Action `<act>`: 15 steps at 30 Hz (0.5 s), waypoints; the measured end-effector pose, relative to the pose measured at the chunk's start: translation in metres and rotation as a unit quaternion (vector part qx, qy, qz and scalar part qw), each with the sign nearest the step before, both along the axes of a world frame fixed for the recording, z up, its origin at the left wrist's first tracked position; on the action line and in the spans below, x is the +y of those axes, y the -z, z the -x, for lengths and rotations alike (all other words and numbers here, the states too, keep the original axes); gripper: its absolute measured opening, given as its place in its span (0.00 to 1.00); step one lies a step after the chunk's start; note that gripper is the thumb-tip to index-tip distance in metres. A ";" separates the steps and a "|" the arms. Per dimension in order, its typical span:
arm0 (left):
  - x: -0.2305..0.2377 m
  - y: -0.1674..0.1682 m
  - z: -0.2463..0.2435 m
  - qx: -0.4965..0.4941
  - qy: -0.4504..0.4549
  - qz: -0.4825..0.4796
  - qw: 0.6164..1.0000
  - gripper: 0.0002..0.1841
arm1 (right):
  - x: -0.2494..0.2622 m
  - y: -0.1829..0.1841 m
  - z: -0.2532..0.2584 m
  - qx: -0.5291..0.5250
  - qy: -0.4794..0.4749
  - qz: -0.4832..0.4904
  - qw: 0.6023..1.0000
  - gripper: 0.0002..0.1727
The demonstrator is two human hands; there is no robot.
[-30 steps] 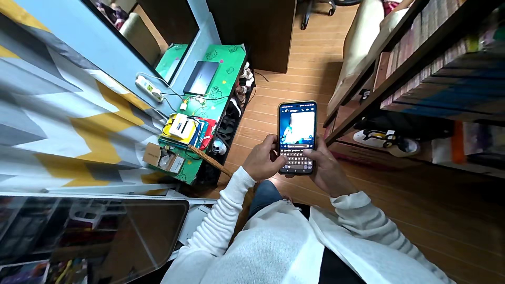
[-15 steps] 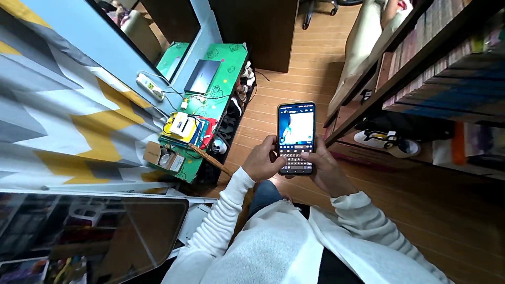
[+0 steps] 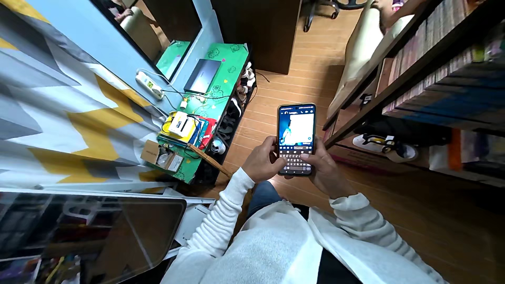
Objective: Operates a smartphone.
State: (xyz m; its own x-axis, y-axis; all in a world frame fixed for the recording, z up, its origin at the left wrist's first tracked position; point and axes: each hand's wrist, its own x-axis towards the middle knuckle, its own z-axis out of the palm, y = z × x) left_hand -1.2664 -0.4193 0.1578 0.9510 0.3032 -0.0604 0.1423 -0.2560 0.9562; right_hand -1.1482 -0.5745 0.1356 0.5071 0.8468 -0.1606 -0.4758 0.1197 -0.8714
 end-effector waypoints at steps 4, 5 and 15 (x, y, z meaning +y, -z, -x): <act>0.003 -0.001 -0.001 0.011 -0.001 0.003 1.000 0.25 | 0.003 0.004 -0.002 -0.011 -0.003 -0.004 1.000 0.36; 0.004 0.000 -0.001 0.012 -0.002 0.002 1.000 0.25 | 0.004 0.004 -0.002 -0.011 -0.001 -0.001 1.000 0.37; 0.017 0.000 -0.007 0.052 -0.018 0.031 0.998 0.24 | 0.016 0.007 -0.015 -0.017 -0.004 0.010 1.000 0.38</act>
